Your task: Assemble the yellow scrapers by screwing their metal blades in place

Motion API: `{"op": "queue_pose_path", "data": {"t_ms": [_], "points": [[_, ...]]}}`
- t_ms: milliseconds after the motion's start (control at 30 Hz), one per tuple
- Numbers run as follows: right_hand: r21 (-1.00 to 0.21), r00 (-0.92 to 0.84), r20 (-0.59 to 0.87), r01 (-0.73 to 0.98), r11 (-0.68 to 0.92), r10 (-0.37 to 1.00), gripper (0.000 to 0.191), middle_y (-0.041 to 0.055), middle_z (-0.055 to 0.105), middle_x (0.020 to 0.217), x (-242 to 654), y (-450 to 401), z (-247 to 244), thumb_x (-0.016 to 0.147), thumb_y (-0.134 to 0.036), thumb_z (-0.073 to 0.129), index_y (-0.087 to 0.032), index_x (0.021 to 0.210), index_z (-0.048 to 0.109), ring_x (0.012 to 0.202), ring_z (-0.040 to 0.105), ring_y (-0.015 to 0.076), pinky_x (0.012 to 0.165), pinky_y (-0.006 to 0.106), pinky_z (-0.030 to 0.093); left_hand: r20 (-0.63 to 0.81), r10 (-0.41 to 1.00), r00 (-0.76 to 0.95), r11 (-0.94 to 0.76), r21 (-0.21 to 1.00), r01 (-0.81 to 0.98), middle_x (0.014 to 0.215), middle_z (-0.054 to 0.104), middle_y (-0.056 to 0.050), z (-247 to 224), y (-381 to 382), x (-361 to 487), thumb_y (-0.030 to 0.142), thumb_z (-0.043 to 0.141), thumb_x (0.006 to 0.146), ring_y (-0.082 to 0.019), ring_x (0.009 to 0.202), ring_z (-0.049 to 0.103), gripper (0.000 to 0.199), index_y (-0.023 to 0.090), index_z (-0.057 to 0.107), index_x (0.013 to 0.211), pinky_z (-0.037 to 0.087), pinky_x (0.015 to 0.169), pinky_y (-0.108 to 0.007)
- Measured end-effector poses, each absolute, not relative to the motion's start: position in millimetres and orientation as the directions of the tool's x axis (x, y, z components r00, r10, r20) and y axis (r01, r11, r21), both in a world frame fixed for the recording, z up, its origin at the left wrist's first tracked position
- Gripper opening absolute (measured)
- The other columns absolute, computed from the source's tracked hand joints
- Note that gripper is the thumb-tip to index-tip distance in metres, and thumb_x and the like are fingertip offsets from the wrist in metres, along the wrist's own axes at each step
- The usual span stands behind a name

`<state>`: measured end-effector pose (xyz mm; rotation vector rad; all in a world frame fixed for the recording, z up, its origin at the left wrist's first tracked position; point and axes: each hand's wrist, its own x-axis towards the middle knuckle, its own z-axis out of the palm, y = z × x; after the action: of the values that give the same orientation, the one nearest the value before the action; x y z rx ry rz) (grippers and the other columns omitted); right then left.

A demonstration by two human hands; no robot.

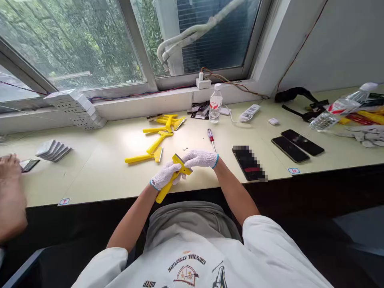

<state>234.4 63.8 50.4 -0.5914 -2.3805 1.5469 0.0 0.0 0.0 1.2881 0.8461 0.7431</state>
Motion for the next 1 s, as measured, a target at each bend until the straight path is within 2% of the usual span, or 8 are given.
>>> {"op": "queue_pose_path", "data": {"t_ms": [233,400,500,667,800,900,1000], "points": [[-0.895,-0.861,-0.024,0.246,0.372,0.509,0.046,0.0072,0.074,0.089,227.9,59.0,49.1,0.108,-0.053,0.058,-0.011,0.099,0.076,0.085,0.055,0.0152,0.071,0.027,0.041,-0.071,0.862,0.501,0.117,0.991,-0.060,0.077,0.073,-0.008,0.1,0.8,-0.7,0.055,0.065,0.097,-0.012,0.043,0.051,0.042,0.014,0.072,0.092,0.037,0.045,-0.029],[-0.877,-0.839,-0.032,0.284,0.388,0.543,0.042,0.0052,0.072,0.085,224.7,58.1,48.5,0.105,-0.050,0.065,-0.010,0.097,0.076,0.081,0.054,0.0132,0.069,0.024,0.042,-0.042,0.851,0.523,0.086,0.994,-0.060,0.082,0.071,-0.006,4.5,-5.7,0.9,0.049,0.060,0.105,-0.011,0.052,0.051,0.036,0.015,0.071,0.101,0.038,0.054,-0.029],[-0.865,-0.828,-0.027,0.300,0.402,0.560,0.039,0.0047,0.073,0.084,227.1,58.3,49.5,0.103,-0.048,0.068,-0.011,0.093,0.076,0.080,0.055,0.0129,0.069,0.023,0.043,-0.041,0.845,0.534,0.101,0.991,-0.084,0.082,0.071,-0.007,5.5,-8.5,5.0,0.045,0.064,0.102,-0.012,0.055,0.050,0.031,0.016,0.073,0.107,0.036,0.055,-0.030],[-0.819,-0.790,0.003,0.350,0.455,0.614,0.034,0.0055,0.076,0.088,232.9,55.1,51.4,0.103,-0.042,0.069,-0.012,0.089,0.076,0.083,0.059,0.0129,0.072,0.023,0.045,-0.050,0.866,0.498,0.122,0.986,-0.113,0.081,0.074,-0.011,11.7,-12.3,12.3,0.048,0.058,0.107,-0.020,0.066,0.062,0.037,0.017,0.077,0.111,0.033,0.056,-0.030],[-0.754,-0.727,0.035,0.431,0.496,0.686,0.035,0.0059,0.077,0.093,234.7,54.2,50.6,0.105,-0.042,0.065,-0.012,0.089,0.076,0.083,0.060,0.0122,0.074,0.022,0.046,-0.085,0.880,0.467,0.139,0.987,-0.083,0.081,0.077,-0.011,13.6,-11.2,11.9,0.047,0.060,0.106,-0.017,0.056,0.060,0.034,0.016,0.076,0.108,0.035,0.052,-0.029],[-0.684,-0.655,0.048,0.529,0.503,0.754,0.035,0.0059,0.077,0.101,232.9,58.0,49.5,0.108,-0.046,0.065,-0.013,0.101,0.076,0.085,0.065,0.0131,0.078,0.025,0.053,-0.083,0.902,0.423,0.144,0.983,-0.114,0.081,0.078,-0.010,11.1,-5.4,6.4,0.054,0.064,0.103,-0.012,0.045,0.053,0.040,0.015,0.072,0.110,0.037,0.048,-0.028],[-0.595,-0.559,0.067,0.643,0.483,0.826,0.035,0.0076,0.076,0.118,230.0,62.9,48.3,0.108,-0.047,0.071,-0.016,0.123,0.074,0.098,0.073,0.0192,0.088,0.037,0.064,-0.064,0.940,0.335,0.127,0.977,-0.171,0.079,0.077,-0.010,9.3,2.4,-0.5,0.060,0.068,0.099,-0.011,0.042,0.051,0.047,0.014,0.071,0.106,0.038,0.045,-0.028]]}}
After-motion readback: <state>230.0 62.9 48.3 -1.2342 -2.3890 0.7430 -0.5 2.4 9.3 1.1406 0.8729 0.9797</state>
